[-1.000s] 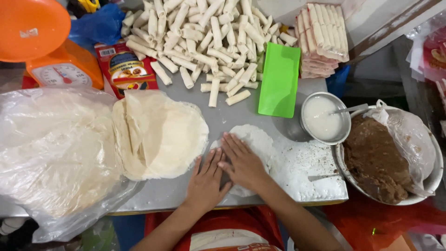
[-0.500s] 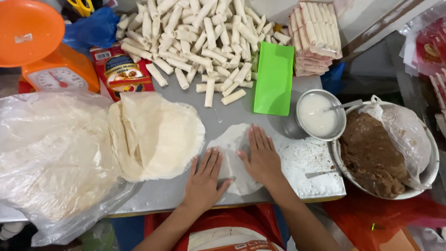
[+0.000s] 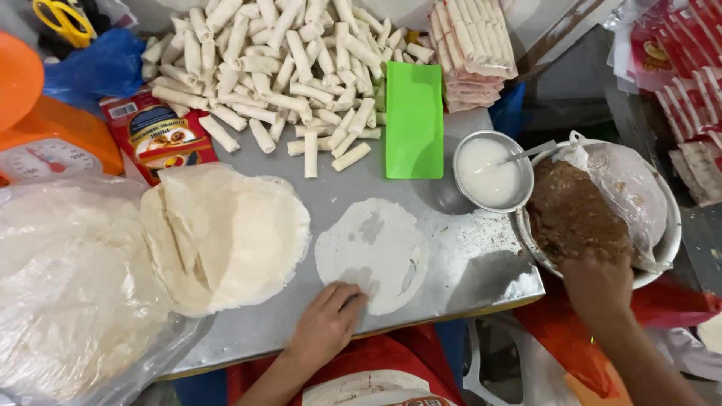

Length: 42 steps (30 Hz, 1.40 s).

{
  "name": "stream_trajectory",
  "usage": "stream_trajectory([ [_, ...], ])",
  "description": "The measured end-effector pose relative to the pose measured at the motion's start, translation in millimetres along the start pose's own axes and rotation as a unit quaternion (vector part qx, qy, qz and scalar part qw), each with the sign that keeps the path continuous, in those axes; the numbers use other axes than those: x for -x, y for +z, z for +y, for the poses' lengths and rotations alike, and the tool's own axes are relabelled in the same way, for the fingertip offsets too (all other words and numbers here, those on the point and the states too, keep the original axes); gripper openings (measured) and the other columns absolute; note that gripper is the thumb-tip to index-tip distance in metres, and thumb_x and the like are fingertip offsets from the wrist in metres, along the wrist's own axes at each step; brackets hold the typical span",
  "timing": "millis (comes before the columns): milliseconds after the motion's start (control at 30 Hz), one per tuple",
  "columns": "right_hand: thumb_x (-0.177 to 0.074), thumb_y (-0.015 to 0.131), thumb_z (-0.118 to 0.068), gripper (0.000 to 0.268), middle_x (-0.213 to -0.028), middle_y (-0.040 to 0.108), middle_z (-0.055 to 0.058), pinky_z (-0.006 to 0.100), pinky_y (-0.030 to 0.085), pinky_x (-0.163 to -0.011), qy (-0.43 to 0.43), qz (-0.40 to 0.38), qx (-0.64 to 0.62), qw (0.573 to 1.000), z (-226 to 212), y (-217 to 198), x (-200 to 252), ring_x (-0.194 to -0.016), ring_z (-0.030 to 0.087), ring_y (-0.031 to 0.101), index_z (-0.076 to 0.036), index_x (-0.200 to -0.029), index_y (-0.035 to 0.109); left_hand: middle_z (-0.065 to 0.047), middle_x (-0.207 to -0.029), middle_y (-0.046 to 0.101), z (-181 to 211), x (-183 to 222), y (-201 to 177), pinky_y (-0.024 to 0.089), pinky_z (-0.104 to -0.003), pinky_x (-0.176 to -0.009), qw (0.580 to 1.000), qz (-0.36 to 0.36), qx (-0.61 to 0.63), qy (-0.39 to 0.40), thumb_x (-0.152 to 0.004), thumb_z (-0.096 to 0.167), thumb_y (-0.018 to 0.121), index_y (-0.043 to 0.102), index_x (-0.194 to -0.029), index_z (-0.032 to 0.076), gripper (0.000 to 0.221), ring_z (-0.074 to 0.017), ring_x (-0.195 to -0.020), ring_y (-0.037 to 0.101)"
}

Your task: A person is rapidly wrapping lumpia by placing meat filling on a wrapper, rolling it tightly, and sealing it.

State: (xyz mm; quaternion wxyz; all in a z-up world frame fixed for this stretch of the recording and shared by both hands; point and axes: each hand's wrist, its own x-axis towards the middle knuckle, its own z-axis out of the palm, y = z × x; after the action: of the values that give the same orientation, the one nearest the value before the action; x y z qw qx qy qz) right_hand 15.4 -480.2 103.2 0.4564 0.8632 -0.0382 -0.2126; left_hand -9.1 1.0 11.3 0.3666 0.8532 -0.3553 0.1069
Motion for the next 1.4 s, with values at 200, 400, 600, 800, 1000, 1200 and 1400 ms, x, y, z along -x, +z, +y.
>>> stream_trajectory([
  [200, -0.094, 0.070, -0.030, 0.035, -0.114, 0.077, -0.009, 0.030, 0.048, -0.095, 0.128, 0.208, -0.003, 0.970, 38, -12, -11, -0.098, 0.013, 0.075, -0.031, -0.128, 0.071, -0.010, -0.115, 0.062, 2, -2, 5, 0.053, -0.039, -0.091, 0.999, 0.020, -0.006, -0.024, -0.089, 0.004, 0.076, 0.068, -0.118, 0.002, 0.030, -0.0282, -0.101, 0.056],
  [400, -0.086, 0.072, -0.037, 0.017, -0.127, 0.066, 0.003, 0.035, 0.052, -0.105, 0.047, 0.054, 0.051, 0.996, 18, -36, -51, -0.116, 0.020, 0.060, -0.033, -0.102, 0.076, -0.010, -0.113, 0.062, 3, -3, 5, 0.053, -0.040, -0.092, 1.000, 0.011, -0.017, -0.024, -0.089, 0.006, 0.077, 0.070, -0.119, 0.004, 0.031, -0.0280, -0.100, 0.057],
  [600, -0.097, 0.058, -0.028, 0.022, -0.123, 0.053, 0.006, 0.034, 0.038, -0.088, -0.045, 0.085, 0.166, 0.981, -41, 12, -76, -0.103, 0.021, 0.049, -0.042, -0.113, 0.067, -0.009, -0.113, 0.062, 3, 0, 8, 0.055, -0.039, -0.088, 0.999, 0.027, -0.019, -0.031, -0.090, 0.008, 0.077, 0.071, -0.119, 0.005, 0.030, -0.0275, -0.100, 0.057],
  [800, -0.102, 0.063, -0.025, 0.027, -0.070, 0.060, -0.010, 0.038, 0.060, -0.094, 0.067, 0.032, 0.044, 0.996, 38, -103, -4, -0.074, 0.005, 0.065, -0.023, -0.078, 0.073, -0.012, -0.117, 0.058, 2, 4, 7, 0.053, -0.043, -0.092, 0.999, 0.023, -0.025, -0.038, -0.086, 0.003, 0.077, 0.071, -0.121, 0.008, 0.036, -0.0306, -0.106, 0.056],
  [1000, -0.093, 0.064, -0.013, 0.034, -0.109, 0.077, -0.012, 0.022, 0.069, -0.055, -0.008, 0.073, -0.352, 0.933, 72, -176, 66, -0.064, 0.008, 0.077, -0.035, -0.116, 0.076, -0.012, -0.113, 0.059, -3, 11, 18, 0.047, -0.046, -0.086, 0.996, 0.027, -0.063, -0.051, -0.087, 0.008, 0.077, 0.072, -0.120, 0.011, 0.033, -0.0330, -0.103, 0.055],
  [1200, -0.091, 0.053, 0.005, 0.067, -0.095, 0.064, 0.000, 0.037, 0.051, -0.071, -0.265, 0.066, -0.377, 0.885, -73, -225, 64, -0.073, 0.020, 0.060, -0.035, -0.144, 0.058, -0.011, -0.099, 0.060, 6, 6, 11, 0.047, -0.043, -0.078, 0.994, 0.063, -0.072, -0.058, -0.086, 0.002, 0.077, 0.072, -0.116, 0.009, 0.031, -0.0308, -0.088, 0.054],
  [1400, -0.087, 0.058, 0.006, 0.073, -0.121, 0.069, 0.009, 0.037, 0.056, -0.065, -0.272, 0.061, -0.316, 0.907, -110, -187, 47, -0.064, 0.018, 0.066, -0.039, -0.144, 0.057, -0.007, -0.104, 0.053, 1, 11, 14, 0.042, -0.044, -0.078, 0.995, 0.032, -0.075, -0.060, -0.080, -0.004, 0.072, 0.072, -0.123, 0.013, 0.046, -0.0301, -0.092, 0.048],
])
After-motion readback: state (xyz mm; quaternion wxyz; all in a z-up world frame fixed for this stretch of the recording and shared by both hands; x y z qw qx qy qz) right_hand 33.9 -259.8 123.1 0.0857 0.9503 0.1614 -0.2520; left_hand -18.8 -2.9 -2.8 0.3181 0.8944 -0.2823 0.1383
